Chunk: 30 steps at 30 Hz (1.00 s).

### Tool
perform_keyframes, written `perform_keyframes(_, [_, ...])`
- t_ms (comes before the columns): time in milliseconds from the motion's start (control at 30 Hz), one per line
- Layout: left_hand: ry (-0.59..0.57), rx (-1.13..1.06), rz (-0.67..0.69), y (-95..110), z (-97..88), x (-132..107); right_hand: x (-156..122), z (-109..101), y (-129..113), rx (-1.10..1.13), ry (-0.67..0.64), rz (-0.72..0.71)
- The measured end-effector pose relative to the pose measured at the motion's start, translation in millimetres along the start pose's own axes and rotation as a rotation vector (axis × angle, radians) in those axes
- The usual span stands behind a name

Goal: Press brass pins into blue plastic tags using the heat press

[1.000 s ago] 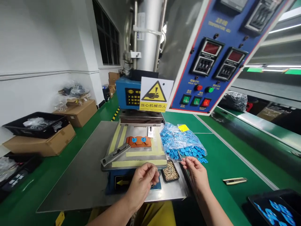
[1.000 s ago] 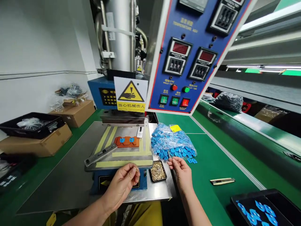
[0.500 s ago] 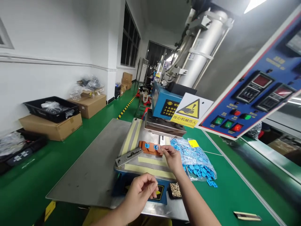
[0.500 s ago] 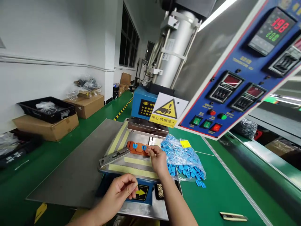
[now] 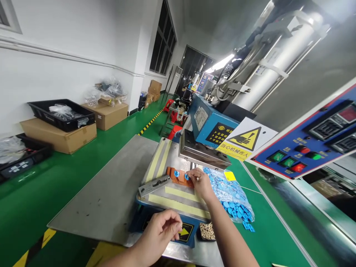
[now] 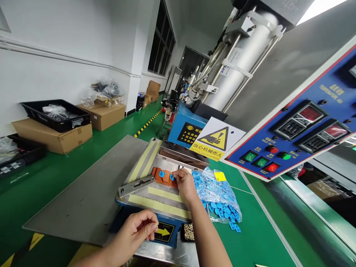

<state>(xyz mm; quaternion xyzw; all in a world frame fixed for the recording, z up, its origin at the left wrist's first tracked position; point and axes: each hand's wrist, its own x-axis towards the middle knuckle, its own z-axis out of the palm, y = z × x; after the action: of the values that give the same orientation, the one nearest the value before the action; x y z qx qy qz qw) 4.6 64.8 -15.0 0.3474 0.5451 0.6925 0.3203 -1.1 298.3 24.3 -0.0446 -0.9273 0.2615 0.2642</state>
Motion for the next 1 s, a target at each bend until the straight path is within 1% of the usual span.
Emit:
perform_keyframes(167, [0.003, 0.056, 0.024, 1.1, -1.1, -1.1, -4.1, 1.6, 3.6, -0.008, 0.022, -0.027])
perform_keyframes(300, [0.003, 0.177, 0.076, 6.9, -4.3, -1.4, -9.4, 4.9, 3.0, -0.082, 0.08, -0.107])
perform_keyframes(433, [0.017, 0.38, 0.19, 23.7, -17.0, 3.5, -14.1, 7.9, 2.8, -0.143, 0.132, -0.194])
perform_keyframes(567, [0.032, 0.576, 0.315, 46.2, -33.1, 14.5, -17.3, 10.8, 7.2, -0.111, 0.155, -0.178])
perform_keyframes(700, [0.058, 0.712, 0.34, 60.9, -44.4, 31.8, -20.3, 11.5, 13.0, -0.035, 0.214, -0.118])
perform_keyframes(800, [0.042, 0.821, 0.312, 66.5, -49.8, 52.5, -22.1, 10.7, 14.0, -0.01, 0.245, -0.068])
perform_keyframes(900, [0.0, 0.952, 0.292, 67.9, -53.1, 79.9, -22.6, 10.0, 12.1, -0.028, 0.245, -0.049])
perform_keyframes(1000, [-0.039, 1.096, 0.307, 63.3, -54.4, 106.9, -22.1, 9.8, 10.6, -0.042, 0.254, -0.05])
